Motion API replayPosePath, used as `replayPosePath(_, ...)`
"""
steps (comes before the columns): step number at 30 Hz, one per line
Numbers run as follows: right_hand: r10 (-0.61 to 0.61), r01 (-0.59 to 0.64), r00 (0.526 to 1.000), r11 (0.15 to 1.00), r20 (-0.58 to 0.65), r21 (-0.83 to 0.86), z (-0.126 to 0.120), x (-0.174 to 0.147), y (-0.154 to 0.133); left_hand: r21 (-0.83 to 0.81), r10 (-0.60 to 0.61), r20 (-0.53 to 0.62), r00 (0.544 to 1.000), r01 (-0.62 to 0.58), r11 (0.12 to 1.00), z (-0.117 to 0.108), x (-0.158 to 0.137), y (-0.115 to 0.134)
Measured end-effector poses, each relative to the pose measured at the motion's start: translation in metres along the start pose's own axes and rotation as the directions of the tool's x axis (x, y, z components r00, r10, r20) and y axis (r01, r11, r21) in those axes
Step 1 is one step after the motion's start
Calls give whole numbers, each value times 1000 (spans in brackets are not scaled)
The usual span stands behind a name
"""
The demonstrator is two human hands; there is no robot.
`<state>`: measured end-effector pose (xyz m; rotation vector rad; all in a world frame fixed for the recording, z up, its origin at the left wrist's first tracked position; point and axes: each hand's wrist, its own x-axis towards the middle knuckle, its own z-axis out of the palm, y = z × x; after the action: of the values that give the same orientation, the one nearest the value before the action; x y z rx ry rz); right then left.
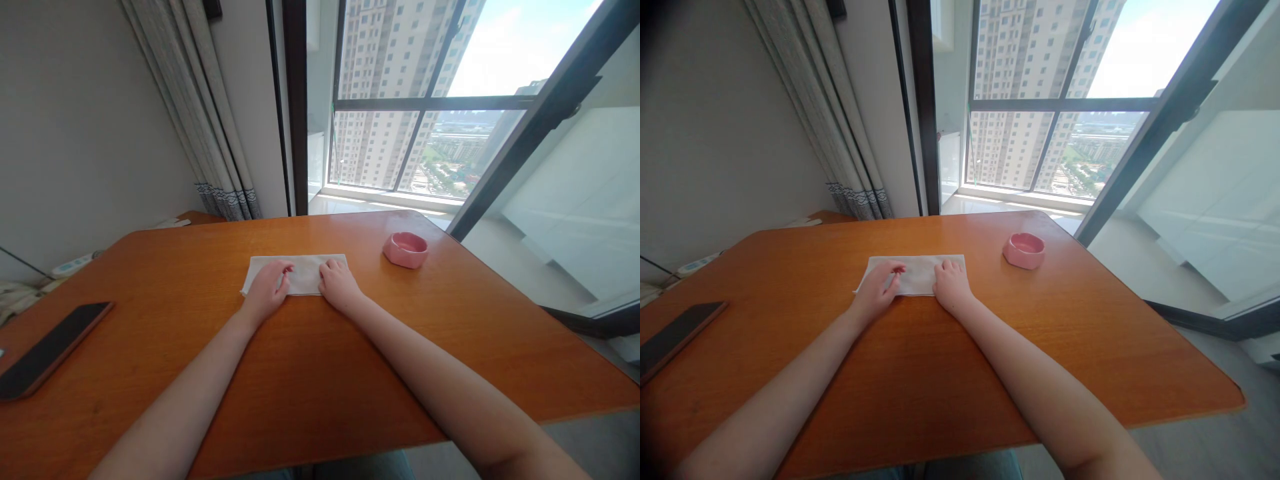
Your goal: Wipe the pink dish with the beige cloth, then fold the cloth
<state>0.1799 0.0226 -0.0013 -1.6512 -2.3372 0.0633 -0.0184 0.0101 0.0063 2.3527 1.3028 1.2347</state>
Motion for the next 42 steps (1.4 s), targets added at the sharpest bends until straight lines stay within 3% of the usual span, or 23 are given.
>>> replayPosePath(1,-43,43,999,999,-4,26,-2,-1,-2,7,33,133,991,-34,999,2,1,3)
replayPosePath(2,-107,107,994,992,-4,66,-4,-2,-3,26,30,193,981,-36,999,2,2,1)
replayPosePath(3,-182,181,983,977,-2,114,-6,-4,-5,57,-4,175,985,-6,998,0,3,-6)
replayPosePath(5,-318,311,948,930,5,195,-9,-6,-9,111,-120,-2,993,119,987,-9,4,-31)
replayPosePath(7,-375,362,927,906,18,218,-10,-7,-11,95,-245,-192,950,266,959,-23,4,-65)
replayPosePath(8,-376,363,926,908,26,209,-10,-7,-11,57,-302,-226,926,323,945,-30,3,-81)
replayPosePath(10,-373,360,927,916,45,179,-9,-7,-10,-68,-414,-231,881,409,910,-39,-1,-106)
replayPosePath(12,-377,365,924,918,57,157,-8,-6,-8,-106,-427,-126,895,416,903,-42,-3,-116)
replayPosePath(15,-376,368,926,921,43,129,-9,-7,-8,10,-341,107,934,342,940,-39,-4,-108)
replayPosePath(18,-376,371,926,920,21,124,-11,-9,-11,82,-303,176,937,293,953,-38,-3,-95)
replayPosePath(23,-385,383,923,910,-18,156,-10,-11,-18,-73,-437,47,898,440,895,-38,-3,-99)
replayPosePath(26,-398,386,917,906,37,176,-6,-12,-21,-4,-471,-43,881,471,882,-39,-5,-106)
replayPosePath(30,-370,349,927,907,54,236,-4,-12,-22,306,-292,-178,940,334,891,-45,-2,-93)
replayPosePath(32,-301,296,953,918,-23,265,-5,-10,-21,391,-165,-216,962,240,889,-45,1,-77)
replayPosePath(34,-213,246,966,932,-146,266,-5,-8,-19,386,-93,-103,990,126,914,-38,3,-59)
replayPosePath(36,-136,182,968,959,-209,218,-2,-5,-15,341,-58,160,985,-1,940,-26,2,-45)
replayPosePath(39,-6,11,998,996,-55,85,7,-2,-9,350,-110,495,862,-82,933,-6,-1,-34)
replayPosePath(42,162,-160,974,987,156,-27,15,0,-7,391,-172,604,778,-101,915,1,-4,-36)
